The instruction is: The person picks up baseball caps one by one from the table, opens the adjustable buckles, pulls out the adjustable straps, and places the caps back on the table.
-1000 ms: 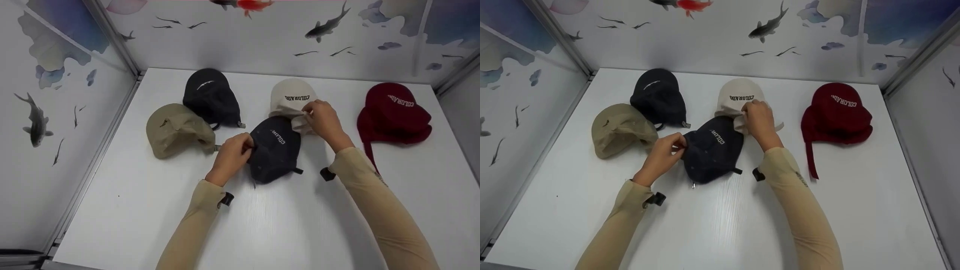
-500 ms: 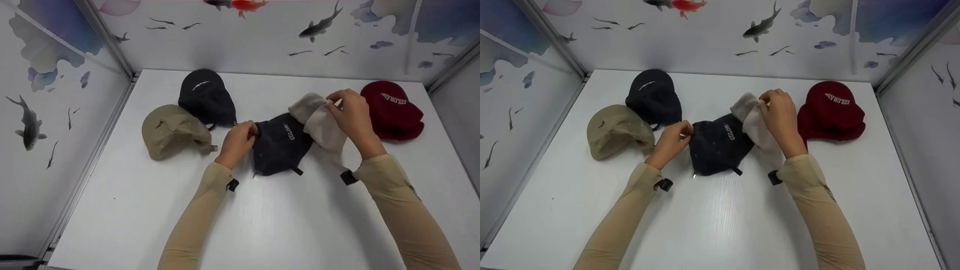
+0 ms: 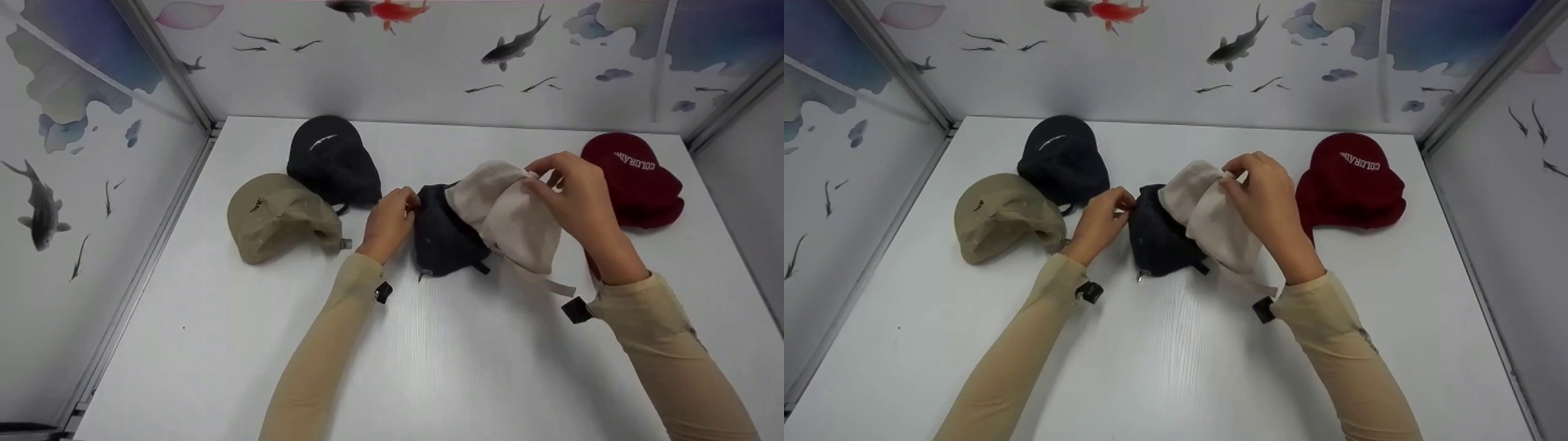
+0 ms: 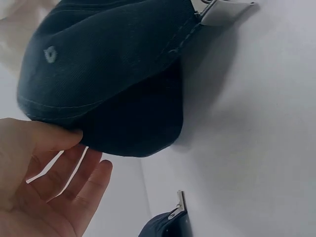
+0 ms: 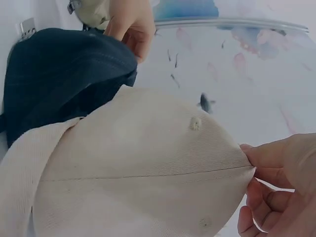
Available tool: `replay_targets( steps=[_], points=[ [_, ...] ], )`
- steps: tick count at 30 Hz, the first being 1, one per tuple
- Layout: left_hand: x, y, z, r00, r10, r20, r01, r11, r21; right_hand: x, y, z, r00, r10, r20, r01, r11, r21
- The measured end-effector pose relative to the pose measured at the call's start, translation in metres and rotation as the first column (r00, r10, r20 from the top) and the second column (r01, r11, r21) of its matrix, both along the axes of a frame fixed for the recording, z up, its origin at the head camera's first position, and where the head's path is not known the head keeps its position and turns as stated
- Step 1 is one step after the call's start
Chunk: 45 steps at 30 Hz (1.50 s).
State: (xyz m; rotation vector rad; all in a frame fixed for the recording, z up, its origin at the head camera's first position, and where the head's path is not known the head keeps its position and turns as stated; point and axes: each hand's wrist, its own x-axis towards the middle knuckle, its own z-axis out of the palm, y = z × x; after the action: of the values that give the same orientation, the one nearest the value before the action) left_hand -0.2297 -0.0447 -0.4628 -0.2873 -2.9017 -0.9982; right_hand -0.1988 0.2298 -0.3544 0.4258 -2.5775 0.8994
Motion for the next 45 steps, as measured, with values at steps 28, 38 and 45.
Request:
replay_targets(
  steps=[28,38,45],
  points=[
    [0.063,-0.007,0.056,0.918,-0.197,-0.345,0.243,0.965,0.097,0.042,-0.015,0.019,0.992,0.121,-0.018,-0.122,0.992,-0.021],
    [0.077,-0.003,0.063,0.762,-0.473,-0.443,0.54,0.841,0.03,0.05,-0.02,0.019,0.98,0.197,0.022,-0.196,0.979,-0.05],
    [0.085,-0.002,0.056,0.74,-0.533,-0.41,0.582,0.813,-0.005,0.055,-0.023,0.017,0.969,0.24,0.051,-0.235,0.968,-0.088]
  ],
)
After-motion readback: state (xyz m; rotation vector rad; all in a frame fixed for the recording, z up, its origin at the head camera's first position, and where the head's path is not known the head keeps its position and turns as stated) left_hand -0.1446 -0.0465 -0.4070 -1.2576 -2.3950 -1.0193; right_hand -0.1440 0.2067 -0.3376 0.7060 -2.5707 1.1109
